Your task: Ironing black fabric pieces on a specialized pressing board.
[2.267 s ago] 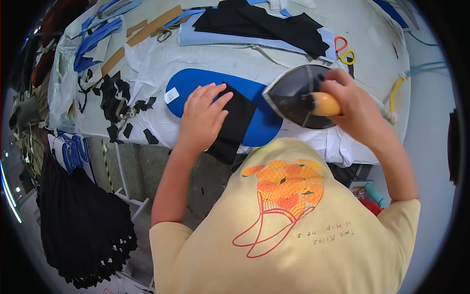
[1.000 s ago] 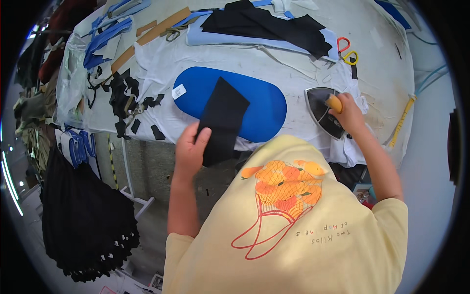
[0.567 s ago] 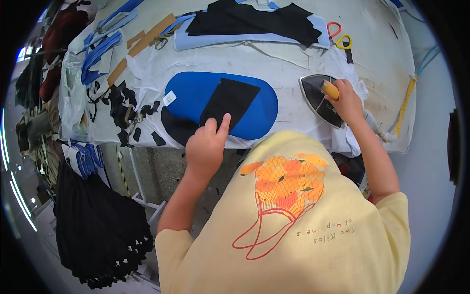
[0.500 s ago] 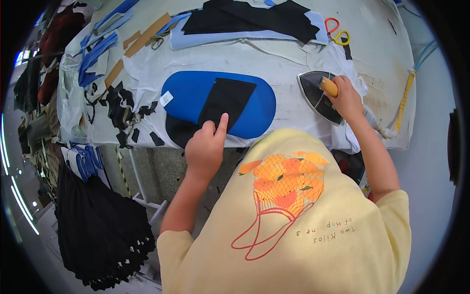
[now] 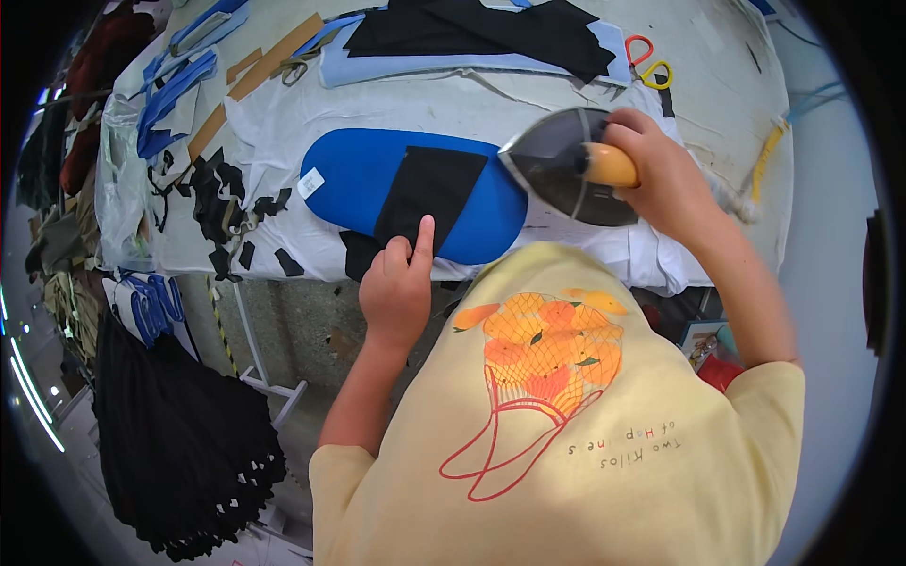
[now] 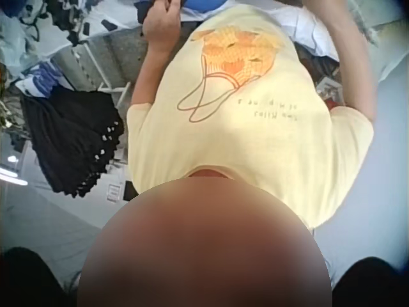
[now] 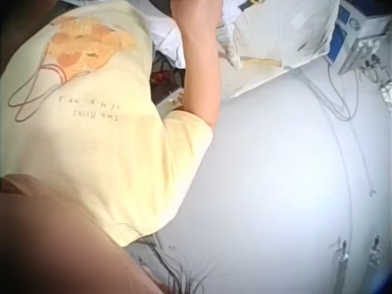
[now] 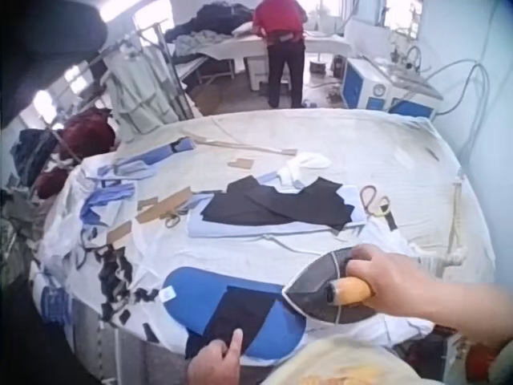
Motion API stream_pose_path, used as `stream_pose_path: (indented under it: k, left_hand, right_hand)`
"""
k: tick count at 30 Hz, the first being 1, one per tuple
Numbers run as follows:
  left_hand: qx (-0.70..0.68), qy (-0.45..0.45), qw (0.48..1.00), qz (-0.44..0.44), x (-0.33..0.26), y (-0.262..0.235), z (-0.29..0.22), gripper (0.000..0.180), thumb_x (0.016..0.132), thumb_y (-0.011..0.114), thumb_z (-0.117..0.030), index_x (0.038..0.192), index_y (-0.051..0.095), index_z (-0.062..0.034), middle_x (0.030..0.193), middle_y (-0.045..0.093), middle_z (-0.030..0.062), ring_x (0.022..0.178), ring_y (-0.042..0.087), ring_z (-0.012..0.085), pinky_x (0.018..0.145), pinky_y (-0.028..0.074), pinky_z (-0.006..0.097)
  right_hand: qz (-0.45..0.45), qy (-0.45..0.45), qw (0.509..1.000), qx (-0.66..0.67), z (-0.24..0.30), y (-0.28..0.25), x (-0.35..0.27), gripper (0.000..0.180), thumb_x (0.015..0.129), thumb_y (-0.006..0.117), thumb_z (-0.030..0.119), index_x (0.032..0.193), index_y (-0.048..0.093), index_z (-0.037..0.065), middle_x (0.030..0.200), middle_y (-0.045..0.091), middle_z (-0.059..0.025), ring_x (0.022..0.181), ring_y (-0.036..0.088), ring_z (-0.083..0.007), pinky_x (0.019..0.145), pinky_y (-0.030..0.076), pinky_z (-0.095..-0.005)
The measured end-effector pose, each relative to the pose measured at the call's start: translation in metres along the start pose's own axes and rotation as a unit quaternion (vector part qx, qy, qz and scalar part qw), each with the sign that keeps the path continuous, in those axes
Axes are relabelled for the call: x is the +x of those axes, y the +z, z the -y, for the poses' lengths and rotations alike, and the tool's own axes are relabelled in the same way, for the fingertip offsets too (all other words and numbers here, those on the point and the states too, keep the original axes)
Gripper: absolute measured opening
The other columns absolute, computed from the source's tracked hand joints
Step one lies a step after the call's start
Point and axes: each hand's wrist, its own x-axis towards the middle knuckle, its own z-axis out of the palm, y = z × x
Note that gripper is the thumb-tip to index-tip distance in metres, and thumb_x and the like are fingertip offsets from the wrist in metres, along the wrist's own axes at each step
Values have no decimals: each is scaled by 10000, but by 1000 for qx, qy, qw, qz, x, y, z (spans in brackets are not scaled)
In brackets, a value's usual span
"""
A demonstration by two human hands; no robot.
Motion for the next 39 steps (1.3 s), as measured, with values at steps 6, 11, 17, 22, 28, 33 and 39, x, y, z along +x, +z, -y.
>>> stream_pose_path:
  k: [6,11,17,22,28,33,39]
  left_hand:
    - [-50,-14,998,-36,-8,3,0,406,776,630,-55,1178,659,-103,882,539,28,738,554,213,649,473,337]
    - [-78,3,984,-157,-68,24,24,184,747,686,-92,916,626,-132,958,608,14,856,600,221,793,448,396]
    - [-94,-2,984,-151,-80,18,32,159,738,706,-89,862,624,-142,900,606,9,833,601,208,801,443,389]
    - [-113,35,984,-136,-79,13,34,163,740,703,-76,869,626,-140,902,601,6,828,599,210,802,447,384]
    - [-85,33,979,-183,-77,19,29,281,765,687,-56,1034,679,-136,920,577,6,832,590,197,801,442,378]
    - [-51,20,989,-135,-70,5,36,401,776,674,-42,1169,679,-123,930,571,9,828,582,201,795,439,386]
    - [-109,-9,979,-170,-47,-30,35,320,830,605,-21,1134,679,-90,1137,650,84,1023,630,293,870,479,404]
  right_hand:
    - [64,-234,964,-106,62,14,52,276,764,688,42,1031,630,84,1013,610,-175,897,681,-357,749,549,-433]
    - [157,-304,928,-147,100,11,60,218,776,660,65,989,613,72,920,569,-143,771,677,-335,663,540,-427]
    - [223,-296,919,-137,132,21,57,284,752,701,82,1031,682,129,975,621,-132,861,701,-316,695,565,-406]
    - [117,-163,974,-102,80,17,65,328,751,723,54,1063,631,96,1001,644,-165,936,658,-386,786,541,-450]
    - [118,36,992,40,-18,3,48,415,767,775,111,1126,576,49,1067,634,-166,998,610,-389,849,486,-420]
    - [54,126,990,-18,-89,53,-7,378,771,775,180,1089,598,76,1088,622,-158,1044,603,-385,877,484,-434]
    - [-25,164,983,-84,-95,72,-23,555,733,822,325,1183,576,112,1321,526,-157,1117,583,-371,907,492,-439]
